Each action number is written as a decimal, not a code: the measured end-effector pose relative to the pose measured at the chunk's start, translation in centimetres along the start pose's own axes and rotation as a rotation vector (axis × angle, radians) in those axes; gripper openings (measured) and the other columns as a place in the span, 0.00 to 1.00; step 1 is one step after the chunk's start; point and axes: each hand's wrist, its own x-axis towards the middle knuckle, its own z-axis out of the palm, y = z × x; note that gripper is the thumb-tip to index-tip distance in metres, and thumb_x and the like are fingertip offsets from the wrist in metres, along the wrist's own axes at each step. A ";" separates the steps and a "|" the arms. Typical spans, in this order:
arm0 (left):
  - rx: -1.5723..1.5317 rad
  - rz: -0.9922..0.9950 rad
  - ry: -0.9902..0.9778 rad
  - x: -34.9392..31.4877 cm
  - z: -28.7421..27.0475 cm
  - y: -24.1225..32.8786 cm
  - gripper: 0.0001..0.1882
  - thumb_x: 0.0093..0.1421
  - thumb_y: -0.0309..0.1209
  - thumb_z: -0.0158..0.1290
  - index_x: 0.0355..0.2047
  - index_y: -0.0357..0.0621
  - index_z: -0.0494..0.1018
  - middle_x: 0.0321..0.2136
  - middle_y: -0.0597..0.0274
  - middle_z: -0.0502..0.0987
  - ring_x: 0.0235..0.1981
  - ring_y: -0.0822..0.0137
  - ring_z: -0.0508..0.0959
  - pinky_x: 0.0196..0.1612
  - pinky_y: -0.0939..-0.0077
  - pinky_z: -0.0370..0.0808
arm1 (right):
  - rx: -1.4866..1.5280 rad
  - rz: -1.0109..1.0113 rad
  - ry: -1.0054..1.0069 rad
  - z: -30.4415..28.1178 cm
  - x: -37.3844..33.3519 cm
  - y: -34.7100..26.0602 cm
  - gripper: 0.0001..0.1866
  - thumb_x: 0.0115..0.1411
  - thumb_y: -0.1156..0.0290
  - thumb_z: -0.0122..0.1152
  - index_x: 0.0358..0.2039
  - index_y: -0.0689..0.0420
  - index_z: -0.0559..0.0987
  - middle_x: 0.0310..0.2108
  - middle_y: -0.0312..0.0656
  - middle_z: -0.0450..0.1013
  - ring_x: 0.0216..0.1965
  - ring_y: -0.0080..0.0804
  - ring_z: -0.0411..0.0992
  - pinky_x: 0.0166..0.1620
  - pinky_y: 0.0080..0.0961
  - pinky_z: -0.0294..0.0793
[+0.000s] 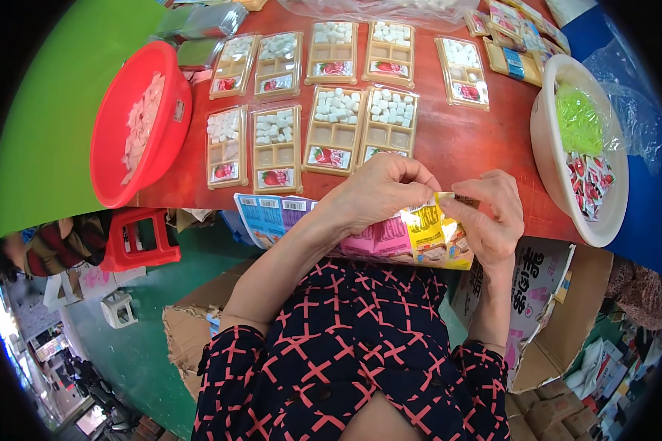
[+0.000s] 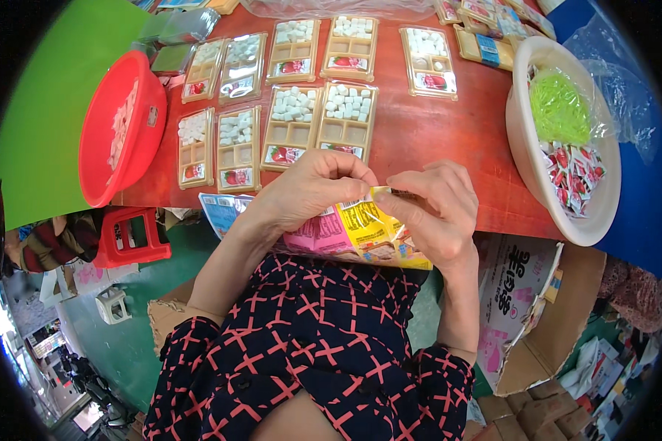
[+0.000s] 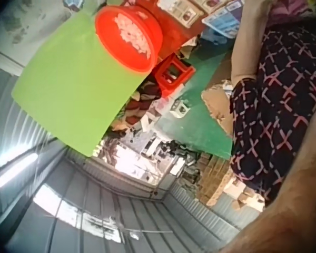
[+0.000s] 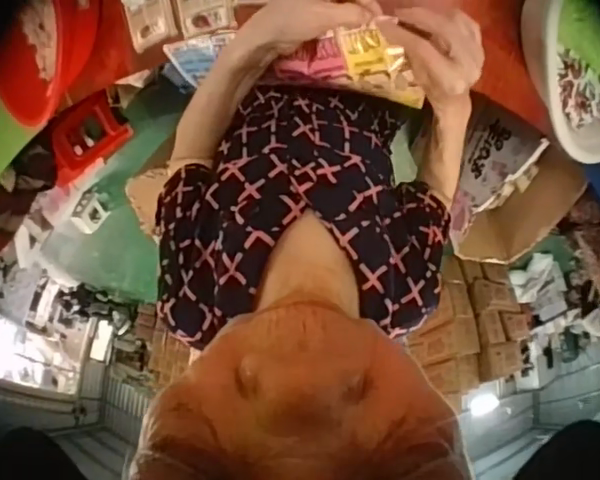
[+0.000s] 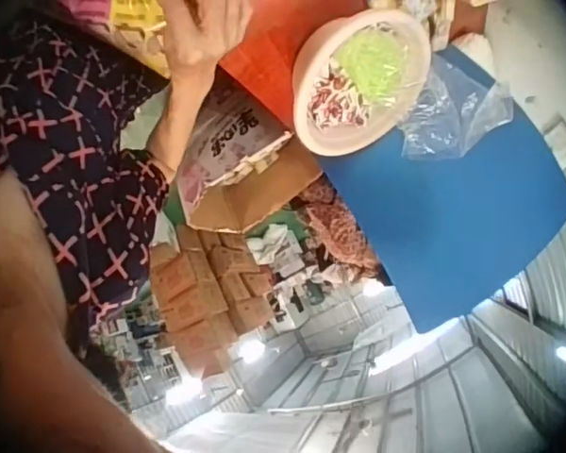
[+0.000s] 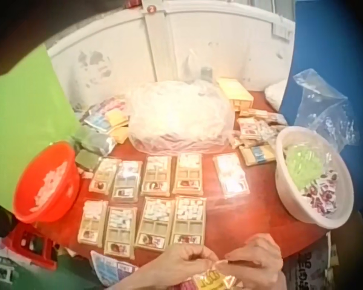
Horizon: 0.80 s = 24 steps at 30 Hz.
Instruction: The recorder is peeling labels from a large sheet and applying them to small yellow plastic trays containing white rectangular items.
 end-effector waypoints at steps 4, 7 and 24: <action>0.417 0.226 0.100 -0.7 0.5 -0.4 0.13 0.54 0.31 0.57 0.37 0.36 0.74 0.32 0.59 0.79 0.33 0.69 0.78 0.37 0.78 0.74 | -0.005 0.054 -0.021 -0.2 -0.7 0.1 0.08 0.37 0.73 0.63 0.23 0.56 0.78 0.30 0.38 0.73 0.28 0.35 0.70 0.35 0.33 0.68; 1.108 0.452 0.212 -3.5 0.6 0.4 0.20 0.46 0.42 0.63 0.32 0.40 0.74 0.31 0.53 0.77 0.36 0.52 0.78 0.37 0.62 0.73 | -0.125 0.077 -0.020 -0.8 -0.8 0.0 0.07 0.39 0.73 0.62 0.21 0.57 0.74 0.33 0.41 0.73 0.34 0.42 0.71 0.43 0.43 0.69; 0.064 0.607 0.985 -14.5 -32.8 25.7 0.14 0.59 0.38 0.56 0.39 0.43 0.72 0.30 0.58 0.78 0.29 0.64 0.79 0.32 0.66 0.80 | -0.307 0.813 1.078 -17.1 -10.4 0.6 0.19 0.60 0.65 0.47 0.46 0.65 0.69 0.39 0.49 0.69 0.39 0.37 0.67 0.44 0.31 0.66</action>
